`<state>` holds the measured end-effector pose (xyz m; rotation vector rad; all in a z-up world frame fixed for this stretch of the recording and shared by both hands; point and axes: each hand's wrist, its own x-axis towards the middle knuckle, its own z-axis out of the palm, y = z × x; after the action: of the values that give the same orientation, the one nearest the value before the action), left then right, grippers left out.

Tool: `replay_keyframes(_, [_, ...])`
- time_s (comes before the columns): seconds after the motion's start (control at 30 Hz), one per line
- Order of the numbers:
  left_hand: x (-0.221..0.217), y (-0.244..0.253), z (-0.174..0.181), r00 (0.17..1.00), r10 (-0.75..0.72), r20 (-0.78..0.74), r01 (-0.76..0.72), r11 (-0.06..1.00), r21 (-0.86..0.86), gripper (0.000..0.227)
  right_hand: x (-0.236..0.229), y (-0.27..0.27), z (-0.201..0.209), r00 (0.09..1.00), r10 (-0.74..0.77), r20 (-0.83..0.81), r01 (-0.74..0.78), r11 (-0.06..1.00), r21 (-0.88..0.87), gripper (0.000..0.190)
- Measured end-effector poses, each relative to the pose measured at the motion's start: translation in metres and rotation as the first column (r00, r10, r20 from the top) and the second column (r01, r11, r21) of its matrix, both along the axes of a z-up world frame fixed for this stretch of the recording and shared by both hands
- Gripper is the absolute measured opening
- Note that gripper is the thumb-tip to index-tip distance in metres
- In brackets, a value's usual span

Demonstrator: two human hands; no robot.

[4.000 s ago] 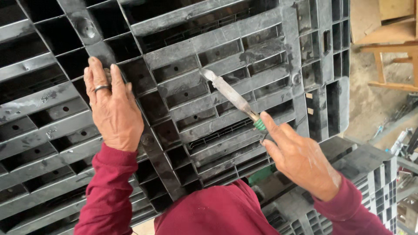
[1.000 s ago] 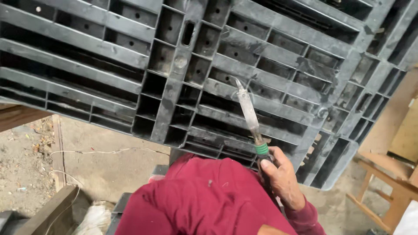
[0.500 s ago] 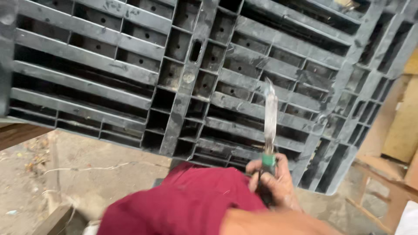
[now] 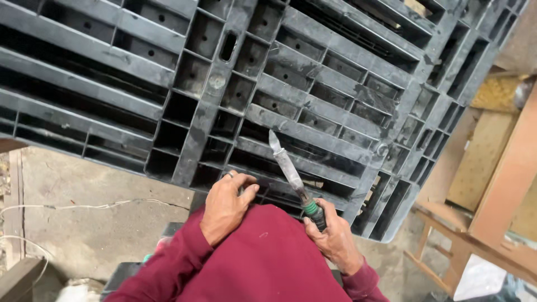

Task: The person uses a handheld tool to scrape and clean the surface of a large black plastic crate. They move the tool across the grid-like structure, removing debris and residue from the plastic.

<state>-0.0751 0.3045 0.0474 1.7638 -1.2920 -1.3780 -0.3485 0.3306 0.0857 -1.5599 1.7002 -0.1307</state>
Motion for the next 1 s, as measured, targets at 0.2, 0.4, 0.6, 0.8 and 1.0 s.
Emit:
replay_keyframes(0.2, [-0.035,0.023,-0.002,0.997,-0.025,-0.077,0.029,0.998,0.055,0.025,-0.016,-0.011,-0.002,0.993,0.106,0.056,-0.107,0.994,0.011,0.051])
replay_keyframes(0.4, [-0.065,0.033,-0.001,0.994,0.019,-0.108,-0.017,1.000,0.020,0.030,-0.025,-0.015,-0.006,0.978,0.191,0.086,-0.182,0.979,-0.094,0.051])
replay_keyframes(0.6, [-0.074,0.036,0.004,0.989,-0.037,-0.143,0.046,0.997,0.058,0.033,-0.023,-0.020,-0.006,0.969,0.194,0.152,-0.186,0.981,-0.064,0.050])
replay_keyframes(0.8, [-0.073,0.035,0.010,0.978,-0.065,-0.199,0.078,0.995,0.057,0.037,-0.018,-0.024,-0.006,0.970,0.153,0.189,-0.153,0.988,-0.015,0.050])
replay_keyframes(1.0, [-0.072,0.032,0.013,0.978,-0.099,-0.185,0.116,0.990,0.083,0.039,-0.017,-0.026,-0.007,0.981,0.114,0.160,-0.120,0.992,0.032,0.052])
